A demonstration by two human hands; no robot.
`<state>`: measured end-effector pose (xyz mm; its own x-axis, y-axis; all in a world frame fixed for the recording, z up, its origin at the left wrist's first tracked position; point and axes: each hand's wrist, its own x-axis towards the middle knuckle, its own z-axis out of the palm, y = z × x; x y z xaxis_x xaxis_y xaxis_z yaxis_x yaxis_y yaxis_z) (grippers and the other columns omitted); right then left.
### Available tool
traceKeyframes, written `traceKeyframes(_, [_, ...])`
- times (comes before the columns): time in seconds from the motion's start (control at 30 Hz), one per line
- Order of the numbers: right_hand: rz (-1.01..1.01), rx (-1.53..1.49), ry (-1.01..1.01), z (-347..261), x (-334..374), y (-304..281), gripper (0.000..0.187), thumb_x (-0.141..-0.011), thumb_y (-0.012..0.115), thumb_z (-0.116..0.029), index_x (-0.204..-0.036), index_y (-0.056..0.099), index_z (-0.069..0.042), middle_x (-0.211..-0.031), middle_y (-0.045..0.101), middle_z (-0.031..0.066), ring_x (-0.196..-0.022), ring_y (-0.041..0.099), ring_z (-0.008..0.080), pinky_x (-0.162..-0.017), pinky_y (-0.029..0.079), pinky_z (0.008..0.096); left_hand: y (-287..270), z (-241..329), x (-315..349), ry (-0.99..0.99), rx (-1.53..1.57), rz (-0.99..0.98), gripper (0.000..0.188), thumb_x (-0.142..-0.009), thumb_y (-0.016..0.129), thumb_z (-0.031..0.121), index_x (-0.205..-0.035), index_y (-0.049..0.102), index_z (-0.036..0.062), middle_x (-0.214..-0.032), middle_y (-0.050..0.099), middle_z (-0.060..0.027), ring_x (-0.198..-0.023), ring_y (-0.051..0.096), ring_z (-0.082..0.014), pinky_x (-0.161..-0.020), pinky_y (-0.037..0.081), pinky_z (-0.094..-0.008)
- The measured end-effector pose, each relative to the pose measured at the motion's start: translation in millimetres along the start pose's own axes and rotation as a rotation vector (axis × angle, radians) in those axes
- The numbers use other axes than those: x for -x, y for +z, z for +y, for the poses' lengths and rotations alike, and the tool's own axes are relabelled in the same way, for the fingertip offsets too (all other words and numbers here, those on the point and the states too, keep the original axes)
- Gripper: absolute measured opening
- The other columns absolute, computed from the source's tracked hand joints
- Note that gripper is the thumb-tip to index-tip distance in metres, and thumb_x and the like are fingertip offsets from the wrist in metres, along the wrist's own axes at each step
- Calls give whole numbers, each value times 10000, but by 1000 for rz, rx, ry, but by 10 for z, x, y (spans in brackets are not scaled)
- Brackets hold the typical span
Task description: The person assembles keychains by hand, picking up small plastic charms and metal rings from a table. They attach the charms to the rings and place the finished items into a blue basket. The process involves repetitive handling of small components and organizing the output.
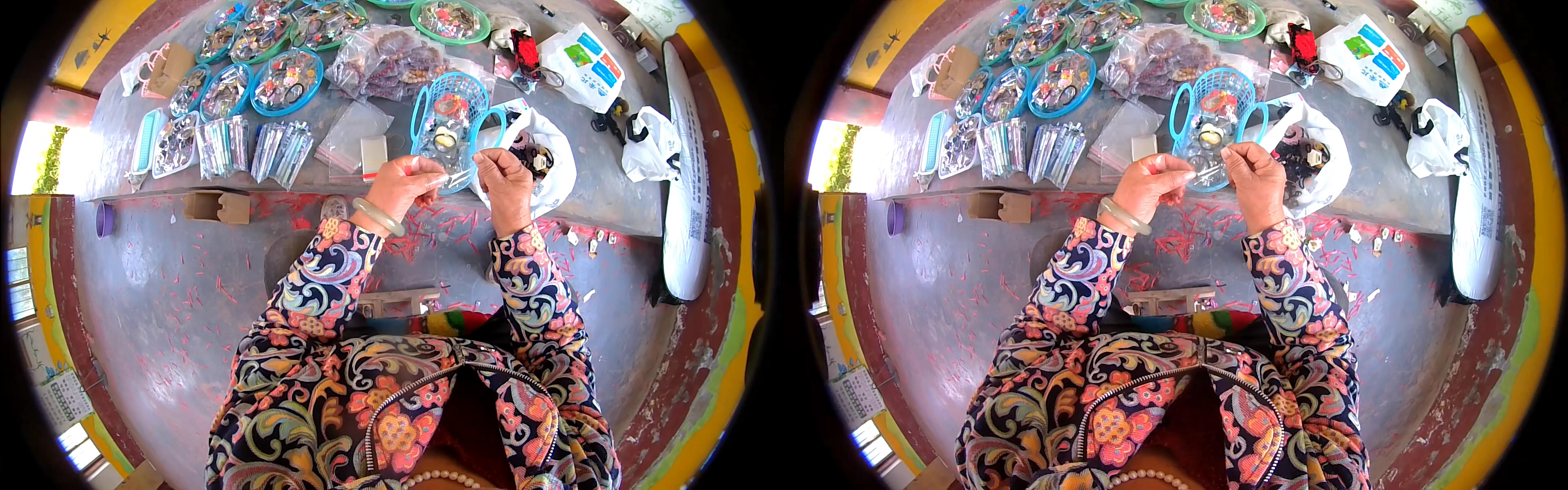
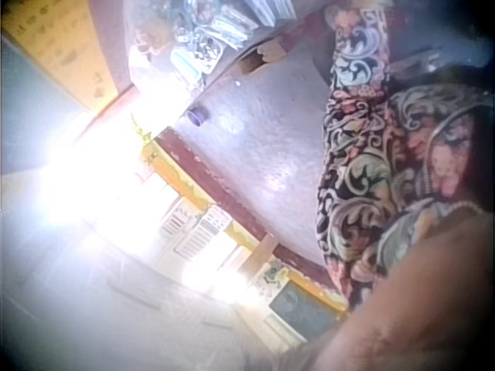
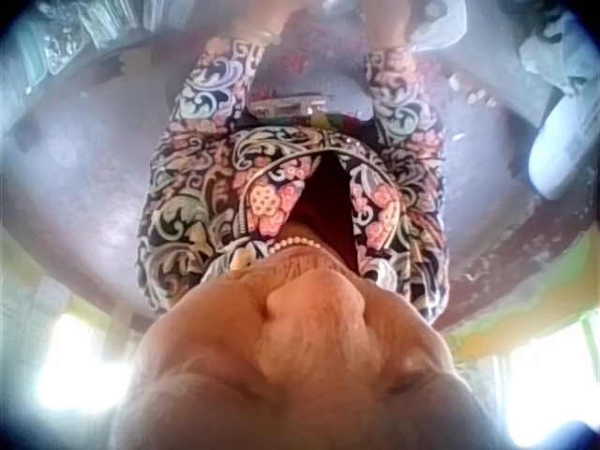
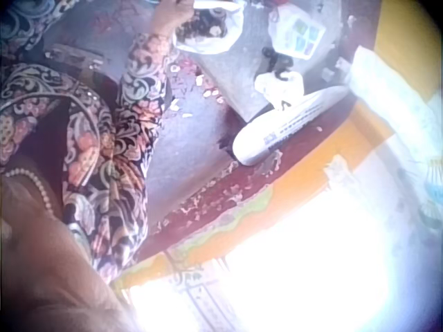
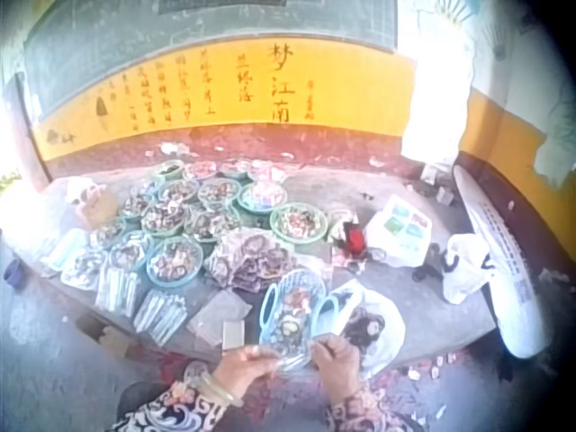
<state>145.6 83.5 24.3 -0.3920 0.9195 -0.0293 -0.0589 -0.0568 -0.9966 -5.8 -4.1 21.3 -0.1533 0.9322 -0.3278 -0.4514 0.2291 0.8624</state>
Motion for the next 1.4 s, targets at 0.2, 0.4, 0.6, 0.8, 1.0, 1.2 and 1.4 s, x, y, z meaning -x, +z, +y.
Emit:
traceKeyframes(0.2, [-5,-2,-15,-22,12,4,96,-829,587,-105,-810,597,-11,-575,470,-51,-483,375,25,-438,290,173,-12,13,-7,31,-20,-21,112,-789,622,129,-826,594,28,-631,550,-4,-541,500,-67,-476,375,-193])
traceKeyframes(0.4, [-30,-18,-14,-8,12,9,102,-830,587,-111,-816,594,-10,-576,466,-49,-484,369,26,-442,290,174,2,59,5,26,-1,82,235,-810,614,229,-745,588,5,-540,520,-12,-460,476,-59,-417,357,-188])
traceKeyframes(0.6, [-36,-45,-19,12,14,12,103,-834,579,-107,-817,594,-6,-570,461,-46,-479,367,28,-439,283,173,1,63,7,-2,-24,137,269,-809,617,260,-708,584,13,-503,516,-14,-406,458,-65,-390,347,-187])
traceKeyframes(0.8, [-28,-46,-29,7,8,10,95,-837,570,-97,-824,592,-5,-561,453,-44,-473,364,30,-438,277,173,-50,-6,-8,-37,51,-8,135,-815,595,168,-799,580,35,-617,559,-24,-523,523,-83,-455,386,-195])
traceKeyframes(1.0, [-43,-47,-17,9,15,24,95,-837,569,-98,-830,588,-6,-551,447,-40,-470,363,34,-437,276,177,-68,-9,-15,-22,5,30,93,-786,617,126,-810,582,43,-646,568,-12,-543,531,-79,-477,400,-189])
traceKeyframes(1.2, [5,10,14,61,-23,-22,104,-836,571,-112,-842,588,-10,-599,499,-15,-499,405,45,-451,311,187,-89,31,-31,43,-51,150,80,-770,632,116,-787,581,56,-643,564,9,-527,512,-63,-475,394,-185])
traceKeyframes(1.4, [-23,765,-607,-169,52,65,158,-745,598,-16,-902,594,-30,-845,588,90,-635,550,165,-564,451,256,-135,4,-54,294,-598,293,101,-739,634,111,-770,578,34,-615,571,-22,-532,532,-83,-474,407,-230])
